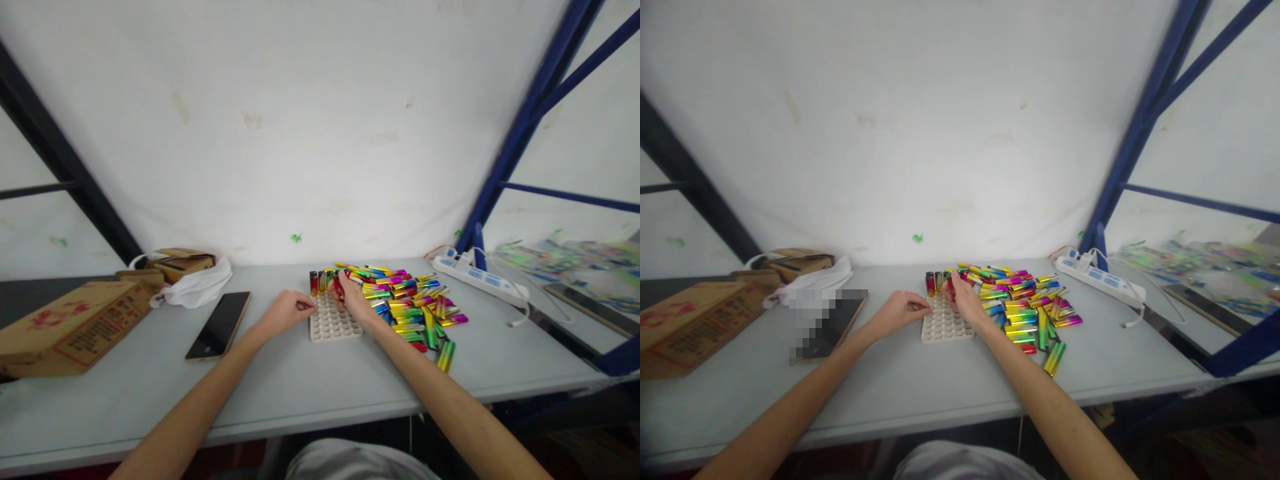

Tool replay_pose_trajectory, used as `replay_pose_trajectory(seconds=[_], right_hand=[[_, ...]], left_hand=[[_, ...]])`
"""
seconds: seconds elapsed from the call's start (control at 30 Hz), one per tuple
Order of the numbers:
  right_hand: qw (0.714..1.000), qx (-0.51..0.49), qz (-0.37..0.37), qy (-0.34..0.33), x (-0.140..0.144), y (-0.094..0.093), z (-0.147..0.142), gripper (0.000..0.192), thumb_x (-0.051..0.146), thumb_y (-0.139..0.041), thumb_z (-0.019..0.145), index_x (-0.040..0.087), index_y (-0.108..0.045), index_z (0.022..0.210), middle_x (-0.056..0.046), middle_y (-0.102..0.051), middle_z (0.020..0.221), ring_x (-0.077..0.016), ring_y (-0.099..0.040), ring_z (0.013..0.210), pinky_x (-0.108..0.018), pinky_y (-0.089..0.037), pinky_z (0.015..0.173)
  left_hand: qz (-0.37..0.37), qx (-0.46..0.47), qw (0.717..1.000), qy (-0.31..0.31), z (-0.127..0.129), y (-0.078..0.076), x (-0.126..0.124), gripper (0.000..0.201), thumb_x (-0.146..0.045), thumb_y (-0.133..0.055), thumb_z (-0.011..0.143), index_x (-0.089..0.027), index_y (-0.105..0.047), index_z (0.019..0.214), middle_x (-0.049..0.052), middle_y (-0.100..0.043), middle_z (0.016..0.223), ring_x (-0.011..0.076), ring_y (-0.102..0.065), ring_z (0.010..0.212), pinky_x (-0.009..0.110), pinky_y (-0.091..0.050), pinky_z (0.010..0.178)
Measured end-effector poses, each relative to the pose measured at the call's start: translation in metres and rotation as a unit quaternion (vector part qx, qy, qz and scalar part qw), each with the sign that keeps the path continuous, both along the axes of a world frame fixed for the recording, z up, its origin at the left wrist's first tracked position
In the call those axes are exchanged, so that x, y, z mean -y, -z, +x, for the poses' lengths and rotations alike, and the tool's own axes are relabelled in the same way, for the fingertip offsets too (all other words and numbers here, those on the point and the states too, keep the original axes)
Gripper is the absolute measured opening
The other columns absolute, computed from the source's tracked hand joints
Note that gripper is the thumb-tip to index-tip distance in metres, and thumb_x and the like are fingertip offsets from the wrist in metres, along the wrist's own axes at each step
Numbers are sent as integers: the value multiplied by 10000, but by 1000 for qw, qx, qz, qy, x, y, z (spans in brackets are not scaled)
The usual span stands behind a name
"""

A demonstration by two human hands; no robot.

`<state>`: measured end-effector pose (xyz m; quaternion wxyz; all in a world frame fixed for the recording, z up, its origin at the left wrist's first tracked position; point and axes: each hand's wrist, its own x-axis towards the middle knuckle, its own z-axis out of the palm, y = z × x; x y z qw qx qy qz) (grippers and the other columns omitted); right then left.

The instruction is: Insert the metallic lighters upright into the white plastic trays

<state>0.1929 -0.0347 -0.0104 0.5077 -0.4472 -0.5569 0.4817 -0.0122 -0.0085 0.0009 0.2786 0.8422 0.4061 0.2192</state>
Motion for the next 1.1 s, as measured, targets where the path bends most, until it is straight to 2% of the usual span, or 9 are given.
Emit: replay_pose_trajectory(seconds=[0.1,0.2,0.3,0.43,0.57,0.73,0.93,1.03,1.1], right_hand=[[993,74,92,20,-3,4,2,553,717,-345,987,221,-585,944,17,-518,700,-173,-504,622,-300,-412,605],[960,200,187,61,0,1,4,459,628,-449,999,215,-586,853,-28,-590,804,-202,-560,800,-320,-429,755],[923,284,241,92,5,-4,4,425,551,-527,1000,209,-585,756,-35,-605,795,-196,-550,812,-297,-397,763],[913,328,219,101,7,-9,3,408,476,-544,1022,209,-565,713,5,-577,678,-160,-507,656,-273,-341,669],[901,360,211,115,3,-10,1,385,431,-548,1031,209,-564,717,-4,-609,690,-163,-517,654,-270,-329,667],[894,380,217,97,-5,-7,-1,344,395,-541,1045,201,-604,769,-30,-671,749,-171,-560,689,-266,-330,682],[895,385,218,59,-9,-5,-3,255,349,-555,1050,191,-652,875,-49,-730,852,-175,-634,774,-255,-379,728],[878,422,223,32,-8,-7,-8,196,298,-536,1062,183,-664,970,-69,-744,928,-182,-667,852,-256,-410,758],[852,468,231,42,-5,-9,-13,216,312,-517,1070,171,-671,1015,-104,-743,995,-206,-678,924,-277,-426,796]], left_hand=[[0,-2,1000,0,0,2,-1,222,-317,-676,845,-158,-830,858,53,-819,831,208,-742,765,251,-526,709],[1,-6,1000,-3,-1,3,-3,234,-338,-673,840,-163,-828,853,51,-819,830,210,-741,759,256,-526,706],[-7,1,1000,-5,-2,3,-3,241,-356,-677,830,-173,-827,872,45,-820,830,206,-738,749,261,-537,709],[-36,34,999,-2,-3,4,-4,268,-395,-692,817,-173,-820,894,51,-822,851,211,-746,764,276,-570,746],[-47,38,998,-1,-6,5,-4,288,-433,-700,814,-176,-820,866,59,-819,830,223,-747,768,287,-576,736],[-50,22,998,-8,-9,4,-5,290,-420,-688,826,-170,-826,880,59,-810,796,203,-717,681,265,-542,656],[-48,9,999,-7,-8,3,-4,301,-415,-678,831,-156,-824,876,66,-802,776,198,-705,650,259,-523,638],[-45,9,999,-10,-7,0,-2,277,-394,-674,824,-166,-826,865,62,-809,799,208,-719,687,260,-529,656],[-41,8,999,-10,-6,-1,-2,262,-381,-671,819,-174,-827,856,56,-812,804,216,-729,715,260,-533,670]])
